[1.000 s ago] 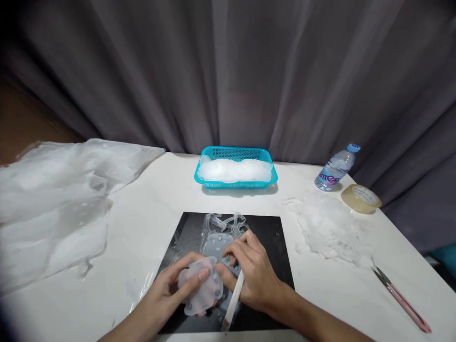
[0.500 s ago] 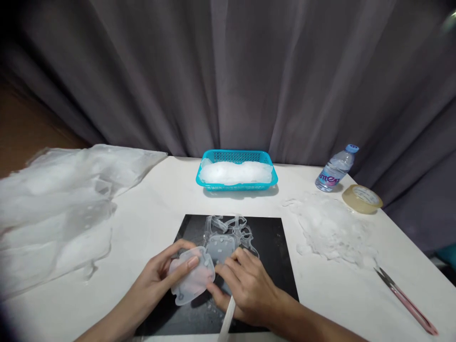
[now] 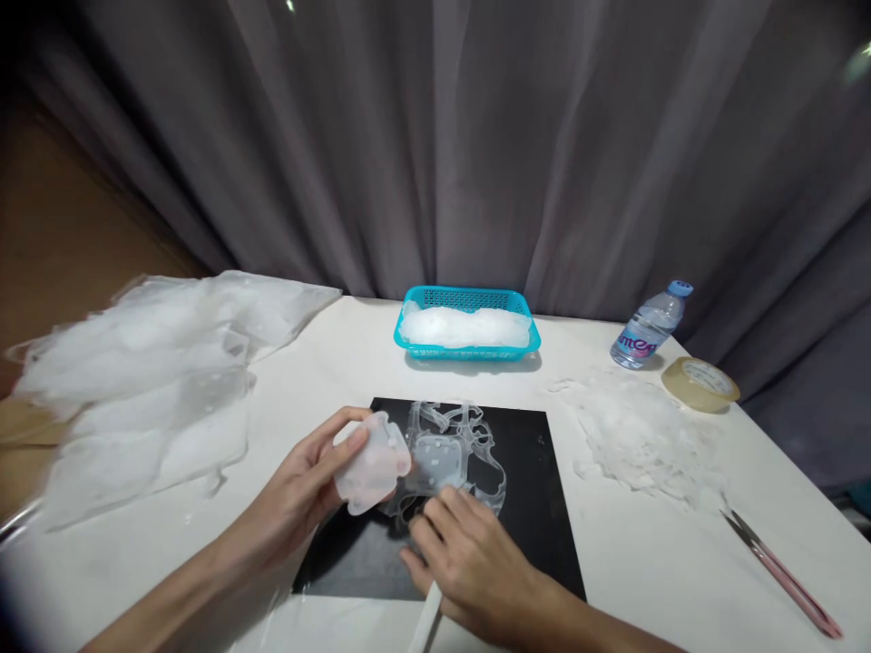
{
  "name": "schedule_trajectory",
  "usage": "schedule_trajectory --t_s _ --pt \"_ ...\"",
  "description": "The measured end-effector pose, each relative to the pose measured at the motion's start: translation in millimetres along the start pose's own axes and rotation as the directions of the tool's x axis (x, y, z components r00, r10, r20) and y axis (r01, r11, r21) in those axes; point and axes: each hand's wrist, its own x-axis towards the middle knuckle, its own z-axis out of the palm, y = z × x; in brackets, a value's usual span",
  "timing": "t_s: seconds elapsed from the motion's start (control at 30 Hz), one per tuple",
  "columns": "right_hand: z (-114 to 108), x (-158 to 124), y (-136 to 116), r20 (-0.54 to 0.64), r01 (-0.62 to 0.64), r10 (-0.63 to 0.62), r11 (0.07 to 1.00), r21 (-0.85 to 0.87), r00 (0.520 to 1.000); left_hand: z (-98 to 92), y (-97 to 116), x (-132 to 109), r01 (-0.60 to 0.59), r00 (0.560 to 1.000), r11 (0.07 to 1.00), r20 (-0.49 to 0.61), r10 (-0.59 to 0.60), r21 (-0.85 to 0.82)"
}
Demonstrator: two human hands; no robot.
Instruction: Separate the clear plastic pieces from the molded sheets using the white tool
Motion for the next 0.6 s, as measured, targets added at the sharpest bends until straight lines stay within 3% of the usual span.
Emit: schedule_trajectory --t_s 0.13,0.2,0.37,0.43,0.5,0.6 --pt "-13 -17 3 0.046 -0.028 0.029 1.000 -0.005 0.999 2.4 8 -3 -0.042 0.999 0.999 -0.005 0.042 -0.011" --pt "-20 -28 5 0.009 0.001 -0.001 0.998 -0.057 1.000 2.0 10 -6 -0.055 0.998 0.998 0.015 0.055 0.026" --pt "-22 -47 9 -0.143 0.013 -0.042 0.981 -0.194 0.989 -10.3 6 4 -0.139 0.989 0.933 0.005 0.146 0.333" --pt "-15 -47 11 -0.174 -0.004 -0.030 0.982 -0.189 0.984 -18.9 7 24 -0.206 0.972 0.843 0.008 0.234 0.497" --pt "-6 -44 13 -0.225 -0.031 -0.009 0.984 -0.176 0.974 -26.2 17 55 -0.296 0.908 0.655 -0.007 0.418 0.695" --pt "5 -36 17 -0.285 -0.065 0.018 0.985 -0.157 0.958 -28.1 47 114 -0.354 0.831 0.543 -0.011 0.556 0.761"
